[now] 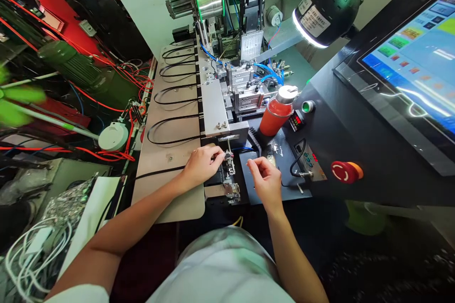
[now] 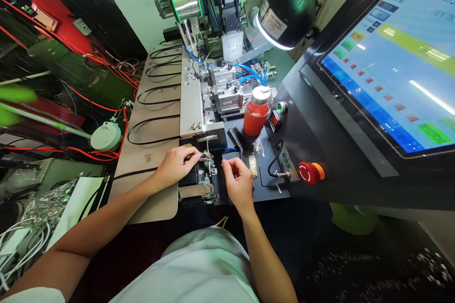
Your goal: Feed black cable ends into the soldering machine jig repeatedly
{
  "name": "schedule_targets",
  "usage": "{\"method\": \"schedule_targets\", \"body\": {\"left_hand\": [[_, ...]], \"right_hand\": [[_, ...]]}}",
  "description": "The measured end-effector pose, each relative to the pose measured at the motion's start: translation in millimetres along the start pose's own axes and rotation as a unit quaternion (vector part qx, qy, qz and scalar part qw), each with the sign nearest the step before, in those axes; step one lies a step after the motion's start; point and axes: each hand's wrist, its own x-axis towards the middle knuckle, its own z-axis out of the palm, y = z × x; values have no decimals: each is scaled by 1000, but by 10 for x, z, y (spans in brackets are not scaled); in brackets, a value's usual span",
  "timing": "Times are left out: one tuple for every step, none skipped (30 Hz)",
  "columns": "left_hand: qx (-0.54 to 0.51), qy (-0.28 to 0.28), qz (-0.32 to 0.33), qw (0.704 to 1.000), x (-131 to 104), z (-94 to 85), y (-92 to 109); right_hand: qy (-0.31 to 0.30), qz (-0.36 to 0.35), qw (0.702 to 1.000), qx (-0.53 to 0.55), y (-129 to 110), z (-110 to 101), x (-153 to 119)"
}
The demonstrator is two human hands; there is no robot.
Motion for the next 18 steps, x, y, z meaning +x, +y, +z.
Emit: {"method": "schedule_targets", "body": {"left_hand": [[2, 1, -2, 1000, 1, 0, 4], [5, 1, -4, 1000, 3, 1, 10], [7, 1, -8, 1000, 5, 2, 17], [9, 1, -11, 1000, 7, 3, 24], [11, 0, -12, 1000, 11, 5, 30], [12, 1, -12, 1000, 15, 7, 34], [13, 1, -11, 1000, 19, 9, 37], [13, 1, -9, 1000, 23, 11, 39], [15, 3, -8, 1000, 28, 12, 40], [17, 5, -7, 1000, 31, 15, 40], [20, 7, -7, 1000, 34, 18, 40], [23, 9, -6, 1000, 34, 23, 40], [27, 12, -4, 1000, 33, 29, 39], [33, 17, 0, 999, 28, 38, 36], [41, 23, 7, 999, 19, 48, 31], [50, 34, 16, 998, 7, 59, 23], [61, 49, 27, 997, -9, 70, 10], [74, 67, 41, 994, -28, 81, -6]], "right_hand": [[-13, -5, 1000, -2, 1, 2, 10], [-27, -12, 1000, -5, -1, 9, 25], [-42, -20, 999, -10, -7, 23, 46], [-56, -29, 998, -17, -14, 45, 73], [-68, -38, 997, -24, -23, 73, 105], [-79, -45, 995, -32, -32, 106, 141], [-88, -50, 994, -39, -39, 142, 179], [-99, -52, 993, -43, -43, 179, 216], [-109, -53, 992, -44, -45, 215, 251], [-119, -53, 991, -40, -43, 249, 280], [-127, -54, 990, -34, -37, 278, 302], [-133, -56, 989, -24, -29, 303, 318], [-135, -59, 989, -12, -20, 323, 326], [-133, -64, 989, -2, -10, 339, 329], [-127, -69, 989, 8, 1, 352, 327], [-120, -74, 990, 16, 11, 361, 322], [-113, -77, 990, 22, 21, 369, 317], [-106, -79, 991, 29, 30, 374, 311]]}}
